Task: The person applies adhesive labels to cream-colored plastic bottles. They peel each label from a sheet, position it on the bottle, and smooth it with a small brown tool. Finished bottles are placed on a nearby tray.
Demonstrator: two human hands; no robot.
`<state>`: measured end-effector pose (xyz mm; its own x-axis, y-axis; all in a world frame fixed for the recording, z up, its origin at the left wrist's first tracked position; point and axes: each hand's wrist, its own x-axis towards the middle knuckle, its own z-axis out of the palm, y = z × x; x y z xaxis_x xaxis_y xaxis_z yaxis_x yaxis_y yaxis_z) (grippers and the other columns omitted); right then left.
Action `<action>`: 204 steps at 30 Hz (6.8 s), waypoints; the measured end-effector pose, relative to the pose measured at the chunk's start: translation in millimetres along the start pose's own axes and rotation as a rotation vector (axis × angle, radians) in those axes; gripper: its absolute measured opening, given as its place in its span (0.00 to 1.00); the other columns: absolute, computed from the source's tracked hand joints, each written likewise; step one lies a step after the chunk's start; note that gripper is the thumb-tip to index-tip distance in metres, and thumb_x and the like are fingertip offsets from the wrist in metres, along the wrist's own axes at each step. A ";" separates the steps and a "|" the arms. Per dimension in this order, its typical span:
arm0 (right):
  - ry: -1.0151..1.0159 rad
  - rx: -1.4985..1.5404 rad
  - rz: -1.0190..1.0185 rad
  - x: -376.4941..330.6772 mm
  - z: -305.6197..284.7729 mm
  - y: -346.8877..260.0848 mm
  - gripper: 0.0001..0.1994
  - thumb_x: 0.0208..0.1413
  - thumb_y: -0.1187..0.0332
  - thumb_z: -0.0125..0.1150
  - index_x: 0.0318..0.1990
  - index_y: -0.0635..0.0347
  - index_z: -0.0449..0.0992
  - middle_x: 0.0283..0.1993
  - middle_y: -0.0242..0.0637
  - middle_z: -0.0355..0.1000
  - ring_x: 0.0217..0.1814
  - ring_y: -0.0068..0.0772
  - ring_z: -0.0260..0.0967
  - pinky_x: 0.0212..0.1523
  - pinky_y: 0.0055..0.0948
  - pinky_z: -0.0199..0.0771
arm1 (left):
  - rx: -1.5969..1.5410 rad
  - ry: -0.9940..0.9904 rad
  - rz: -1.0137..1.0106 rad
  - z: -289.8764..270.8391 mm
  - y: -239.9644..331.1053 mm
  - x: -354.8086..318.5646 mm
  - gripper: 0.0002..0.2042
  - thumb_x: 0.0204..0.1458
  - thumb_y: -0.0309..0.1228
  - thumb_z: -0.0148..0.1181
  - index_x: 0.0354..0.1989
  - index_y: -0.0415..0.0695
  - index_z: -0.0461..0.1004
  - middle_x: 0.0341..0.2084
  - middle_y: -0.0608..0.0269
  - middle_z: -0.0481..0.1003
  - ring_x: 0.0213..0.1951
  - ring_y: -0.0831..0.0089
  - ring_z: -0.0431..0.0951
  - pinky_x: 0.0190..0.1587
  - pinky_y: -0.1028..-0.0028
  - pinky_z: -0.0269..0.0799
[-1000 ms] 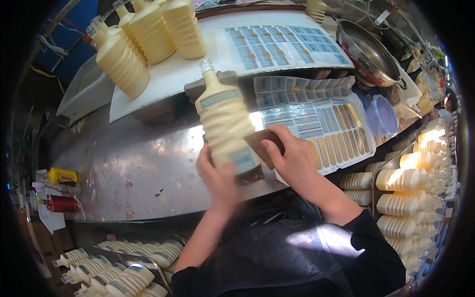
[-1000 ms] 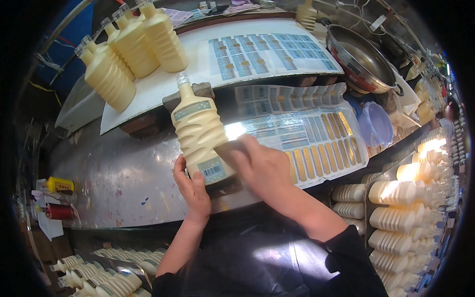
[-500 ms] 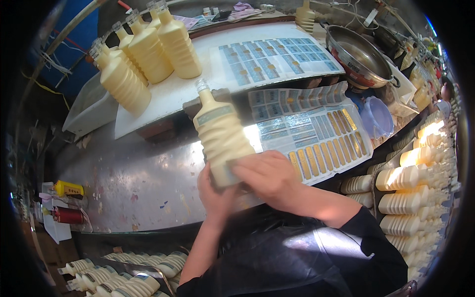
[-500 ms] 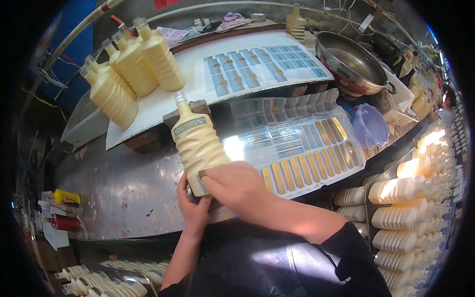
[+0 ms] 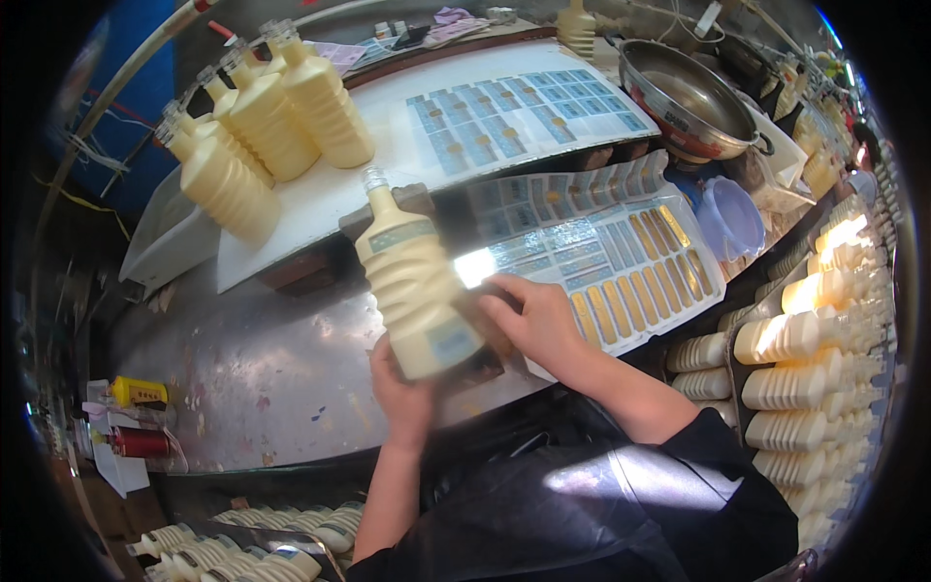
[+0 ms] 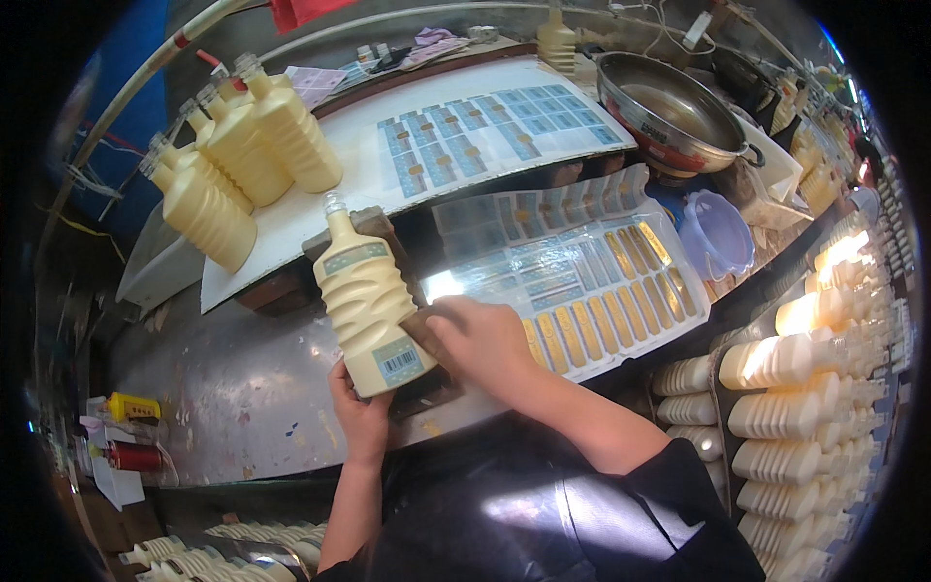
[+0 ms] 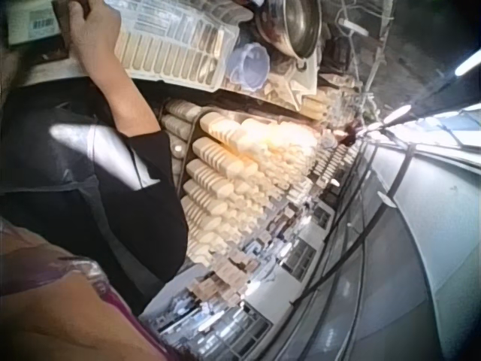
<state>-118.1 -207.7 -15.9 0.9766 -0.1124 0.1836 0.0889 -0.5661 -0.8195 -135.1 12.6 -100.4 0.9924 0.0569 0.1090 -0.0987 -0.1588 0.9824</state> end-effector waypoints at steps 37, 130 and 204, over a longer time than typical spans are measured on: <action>-0.366 0.473 0.408 -55.1 -62.9 -6.5 0.13 0.68 0.68 0.57 0.47 0.71 0.81 0.41 0.40 0.80 0.29 0.23 0.79 0.28 0.21 0.75 | 0.737 -0.224 0.716 53.2 118.3 -9.8 0.17 0.39 0.35 0.75 0.36 0.44 0.78 0.34 0.58 0.73 0.36 0.57 0.73 0.41 0.63 0.69; -0.464 0.791 0.281 129.7 26.2 21.0 0.14 0.68 0.65 0.59 0.56 0.62 0.73 0.41 0.29 0.74 0.43 0.15 0.69 0.45 0.20 0.72 | 0.056 0.178 -0.111 27.4 88.5 123.6 0.19 0.52 0.25 0.68 0.54 0.41 0.74 0.51 0.62 0.67 0.50 0.71 0.67 0.55 0.69 0.68; -0.336 0.696 0.275 122.4 18.1 5.7 0.16 0.69 0.61 0.58 0.54 0.64 0.76 0.40 0.29 0.75 0.28 0.15 0.72 0.27 0.18 0.71 | -0.282 0.135 -0.199 29.2 88.4 123.9 0.18 0.66 0.35 0.54 0.60 0.40 0.67 0.54 0.58 0.70 0.53 0.71 0.71 0.57 0.69 0.70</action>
<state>5.5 -210.0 -7.9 0.9780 0.1395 -0.1552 -0.1692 0.0947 -0.9810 -18.6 -23.2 -4.4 0.9775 0.1918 -0.0883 0.0608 0.1451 0.9876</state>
